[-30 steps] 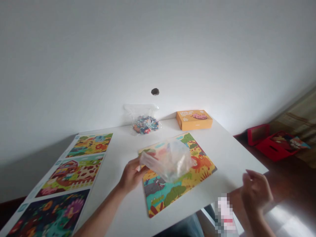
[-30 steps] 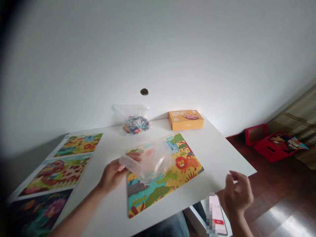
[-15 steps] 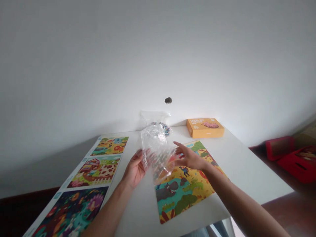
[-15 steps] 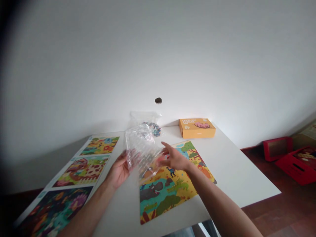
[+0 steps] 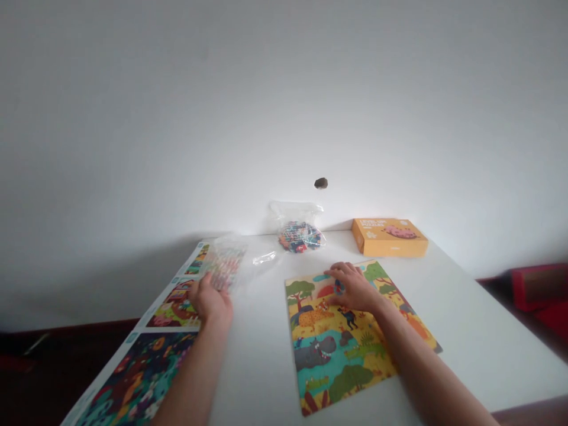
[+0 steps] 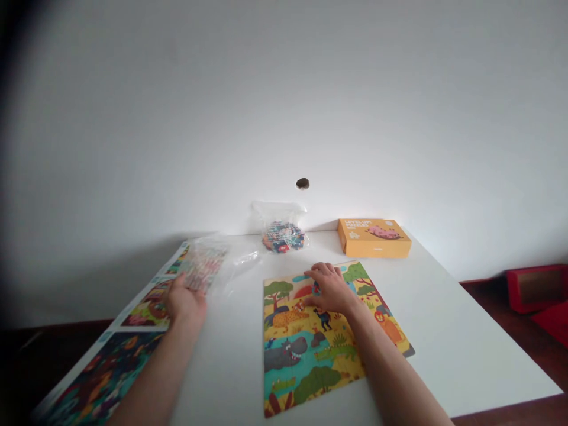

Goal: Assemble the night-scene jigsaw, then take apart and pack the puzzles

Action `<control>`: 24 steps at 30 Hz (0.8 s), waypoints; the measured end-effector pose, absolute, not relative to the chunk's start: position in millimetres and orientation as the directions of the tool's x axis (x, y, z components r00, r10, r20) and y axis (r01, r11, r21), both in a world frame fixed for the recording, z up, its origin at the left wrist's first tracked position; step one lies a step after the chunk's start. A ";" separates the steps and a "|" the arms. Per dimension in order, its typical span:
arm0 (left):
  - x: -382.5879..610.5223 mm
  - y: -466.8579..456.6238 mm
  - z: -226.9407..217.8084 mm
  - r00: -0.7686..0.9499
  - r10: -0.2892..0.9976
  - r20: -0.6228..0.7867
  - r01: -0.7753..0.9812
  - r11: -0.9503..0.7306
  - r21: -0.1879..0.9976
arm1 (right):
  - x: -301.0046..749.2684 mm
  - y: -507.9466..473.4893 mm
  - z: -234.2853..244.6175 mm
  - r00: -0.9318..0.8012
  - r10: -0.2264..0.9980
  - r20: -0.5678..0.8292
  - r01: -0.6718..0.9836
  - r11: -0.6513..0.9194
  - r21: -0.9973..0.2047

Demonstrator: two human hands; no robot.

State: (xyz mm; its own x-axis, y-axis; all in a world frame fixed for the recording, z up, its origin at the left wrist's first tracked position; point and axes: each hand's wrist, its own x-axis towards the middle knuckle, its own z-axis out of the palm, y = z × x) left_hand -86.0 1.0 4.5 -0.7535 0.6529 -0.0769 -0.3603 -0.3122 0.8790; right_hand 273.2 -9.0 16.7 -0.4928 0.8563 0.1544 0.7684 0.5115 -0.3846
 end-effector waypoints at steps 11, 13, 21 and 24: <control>-2.3 -38.8 -6.3 0.336 0.785 0.521 0.590 -0.606 0.533 | 229.8 -22.7 29.5 -0.494 0.868 0.041 0.849 0.492 -0.190; 2.3 -35.9 -15.8 0.351 0.817 0.458 0.674 -0.560 0.481 | 224.8 -21.9 18.5 -0.442 0.884 0.149 0.845 0.466 -0.263; -10.8 -30.6 -17.9 0.343 0.851 0.399 0.667 -0.519 0.534 | 210.3 -15.9 0.9 -0.390 0.884 0.259 0.748 0.468 -0.470; -11.3 -30.5 -11.5 0.305 0.874 0.378 0.620 -0.483 0.618 | 206.7 -18.0 2.1 -0.400 0.874 0.276 0.675 0.485 -0.556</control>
State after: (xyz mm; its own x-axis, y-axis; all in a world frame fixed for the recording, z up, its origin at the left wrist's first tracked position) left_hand -11.3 -30.5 -11.5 0.3049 0.8742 0.3779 0.6200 -0.4834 0.6180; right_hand 206.7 -18.0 2.1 -0.4000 0.8740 0.2760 0.6754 0.4847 -0.5558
